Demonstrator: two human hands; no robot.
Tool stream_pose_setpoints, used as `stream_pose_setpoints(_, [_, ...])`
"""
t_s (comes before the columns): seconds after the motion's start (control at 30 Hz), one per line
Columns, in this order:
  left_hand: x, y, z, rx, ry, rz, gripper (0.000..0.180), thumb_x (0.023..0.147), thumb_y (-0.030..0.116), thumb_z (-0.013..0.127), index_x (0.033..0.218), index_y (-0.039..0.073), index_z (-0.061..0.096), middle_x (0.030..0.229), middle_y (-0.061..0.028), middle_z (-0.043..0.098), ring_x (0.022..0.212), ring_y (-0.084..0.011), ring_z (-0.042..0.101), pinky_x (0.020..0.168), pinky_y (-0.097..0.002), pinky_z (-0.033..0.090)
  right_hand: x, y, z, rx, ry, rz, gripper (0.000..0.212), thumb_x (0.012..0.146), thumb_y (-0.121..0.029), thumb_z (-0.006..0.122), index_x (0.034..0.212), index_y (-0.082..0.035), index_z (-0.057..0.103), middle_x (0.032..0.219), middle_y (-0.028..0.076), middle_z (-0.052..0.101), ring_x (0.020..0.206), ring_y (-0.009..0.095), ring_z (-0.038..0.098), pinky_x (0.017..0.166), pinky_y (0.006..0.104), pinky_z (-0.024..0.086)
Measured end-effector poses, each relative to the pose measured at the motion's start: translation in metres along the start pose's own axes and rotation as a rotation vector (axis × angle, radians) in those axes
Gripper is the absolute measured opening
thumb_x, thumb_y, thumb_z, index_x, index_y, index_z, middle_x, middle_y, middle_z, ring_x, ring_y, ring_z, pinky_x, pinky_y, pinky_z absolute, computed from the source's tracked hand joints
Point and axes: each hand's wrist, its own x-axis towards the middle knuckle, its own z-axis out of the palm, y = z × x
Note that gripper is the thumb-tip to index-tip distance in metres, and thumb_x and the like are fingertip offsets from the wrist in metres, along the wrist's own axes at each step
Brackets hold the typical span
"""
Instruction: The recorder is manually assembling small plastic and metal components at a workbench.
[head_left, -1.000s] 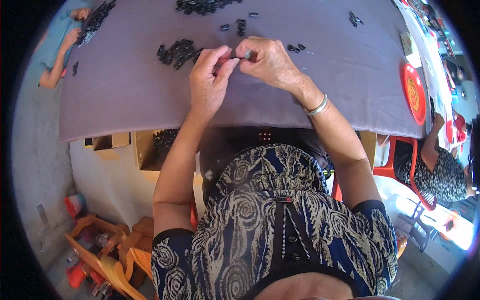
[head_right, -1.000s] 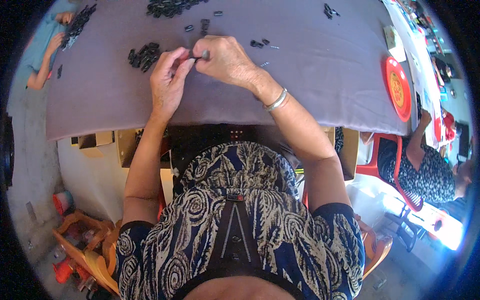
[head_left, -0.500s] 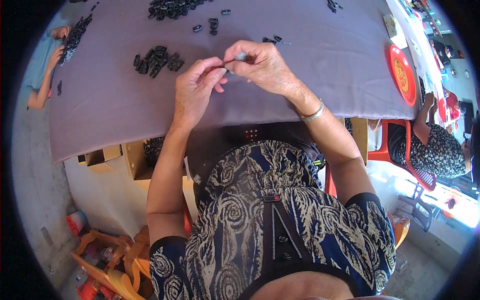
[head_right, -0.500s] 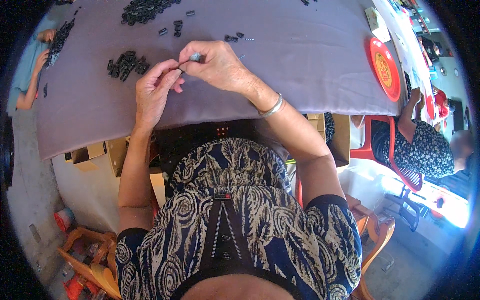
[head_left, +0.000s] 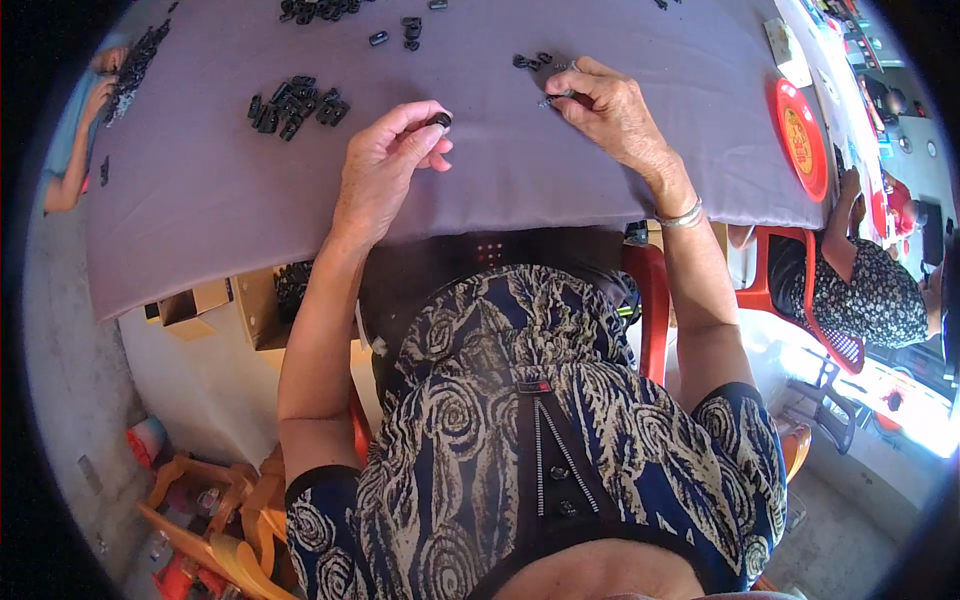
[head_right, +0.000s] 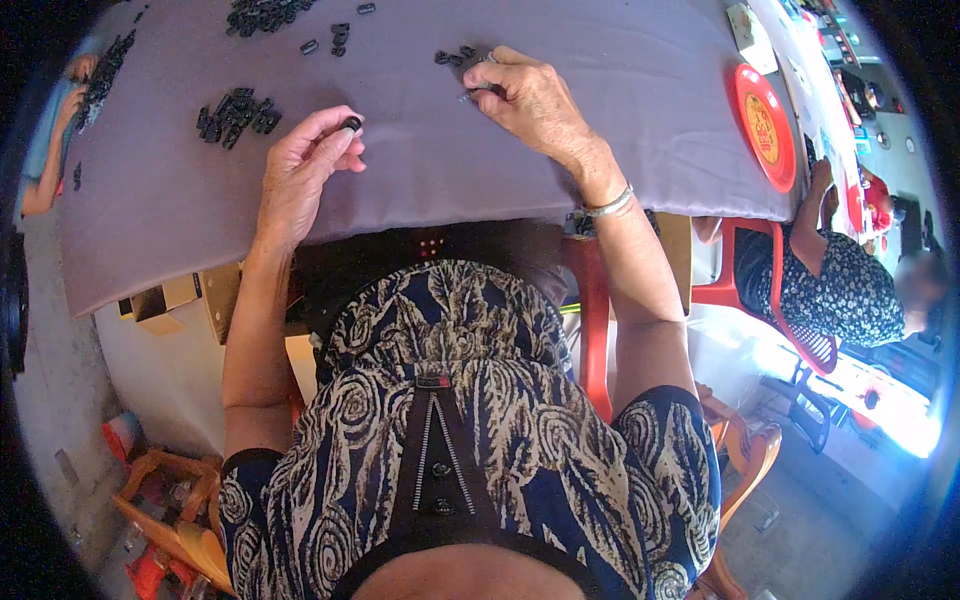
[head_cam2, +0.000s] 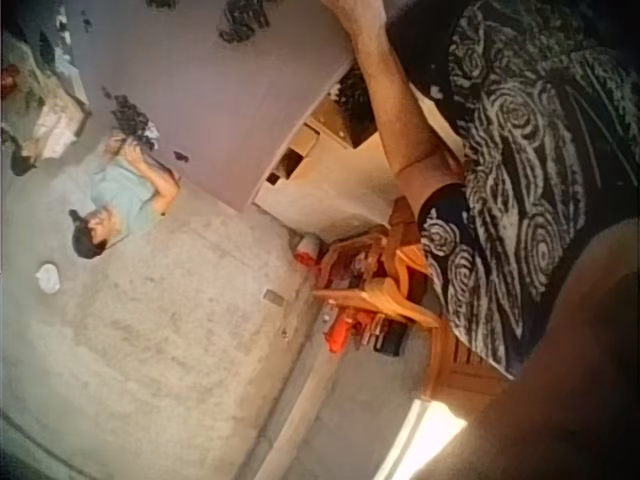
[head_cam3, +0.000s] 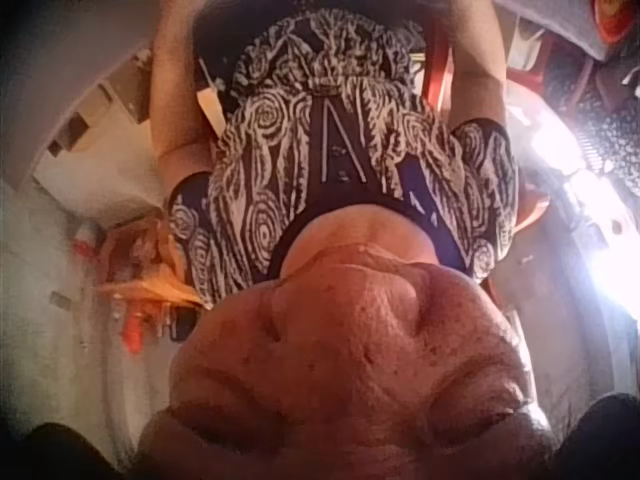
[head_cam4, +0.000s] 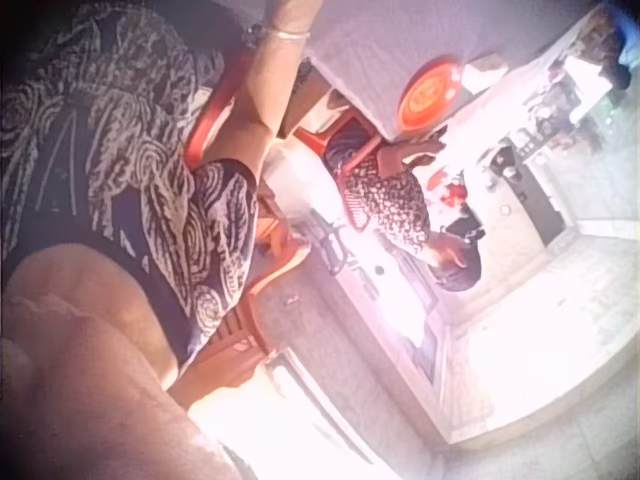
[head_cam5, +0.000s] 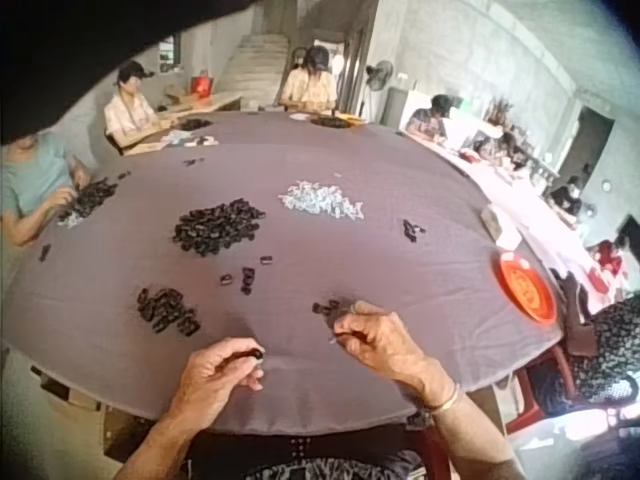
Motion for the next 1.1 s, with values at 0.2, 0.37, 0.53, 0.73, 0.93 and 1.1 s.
stream_pose_setpoints(0.2, [-0.001,0.0,0.001,0.008,-0.001,-0.009,0.028,0.09,0.009,0.058,0.116,-0.002,0.057,0.097,-0.0097,0.063,0.081,-0.0131,0.061,0.069,-0.0278,0.053,0.002,-0.003,0.008,-0.115,0.048,-0.071,0.014,0.076,0.003,0.062,0.089,-0.002,0.06,0.077,0.007,0.054,0.065,0.02,0.056,0.061,0.0284,0.047])
stream_pose_setpoints(0.37, [0.0,-0.001,0.002,0.025,-0.013,0.022,0.028,0.09,0.01,0.058,0.115,-0.002,0.057,0.094,-0.0105,0.064,0.078,-0.0136,0.061,0.069,-0.0273,0.053,0.005,-0.018,0.016,0.005,0.161,-0.037,0.011,0.072,-0.002,0.062,0.083,-0.004,0.06,0.076,0.009,0.06,0.061,0.024,0.06,0.058,0.0317,0.049])
stream_pose_setpoints(0.53, [-0.001,-0.001,0.004,0.065,-0.013,0.059,0.027,0.09,0.012,0.058,0.113,-0.003,0.057,0.09,-0.0102,0.065,0.075,-0.0132,0.061,0.067,-0.0265,0.053,0.017,-0.058,0.027,0.1,0.14,-0.056,0.014,0.071,0.0,0.062,0.085,-0.003,0.061,0.078,0.009,0.063,0.06,0.019,0.061,0.057,0.0281,0.05])
stream_pose_setpoints(0.73, [0.0,-0.001,0.005,0.071,-0.03,0.083,0.027,0.091,0.012,0.058,0.113,-0.004,0.057,0.089,-0.0095,0.065,0.073,-0.0122,0.06,0.066,-0.0258,0.052,0.026,-0.07,0.036,0.101,0.147,-0.16,0.016,0.07,0.0,0.062,0.086,-0.003,0.061,0.081,0.009,0.064,0.062,0.022,0.062,0.057,0.0293,0.051])
stream_pose_setpoints(0.93, [-0.002,-0.003,0.005,0.074,0.004,0.067,0.026,0.091,0.011,0.057,0.112,-0.004,0.058,0.088,-0.0085,0.064,0.072,-0.0118,0.06,0.064,-0.0252,0.052,0.026,-0.074,0.039,0.055,0.121,-0.21,0.015,0.07,0.0,0.061,0.085,-0.003,0.06,0.078,0.011,0.062,0.066,0.029,0.061,0.059,0.0337,0.051])
stream_pose_setpoints(1.1, [-0.001,-0.006,0.006,0.09,-0.002,0.099,0.025,0.091,0.009,0.056,0.112,-0.003,0.058,0.088,-0.0078,0.064,0.071,-0.011,0.059,0.064,-0.025,0.052,0.025,-0.074,0.046,0.113,0.127,-0.232,0.015,0.073,0.0,0.06,0.087,-0.003,0.06,0.082,0.012,0.061,0.069,0.031,0.062,0.061,0.0354,0.051])
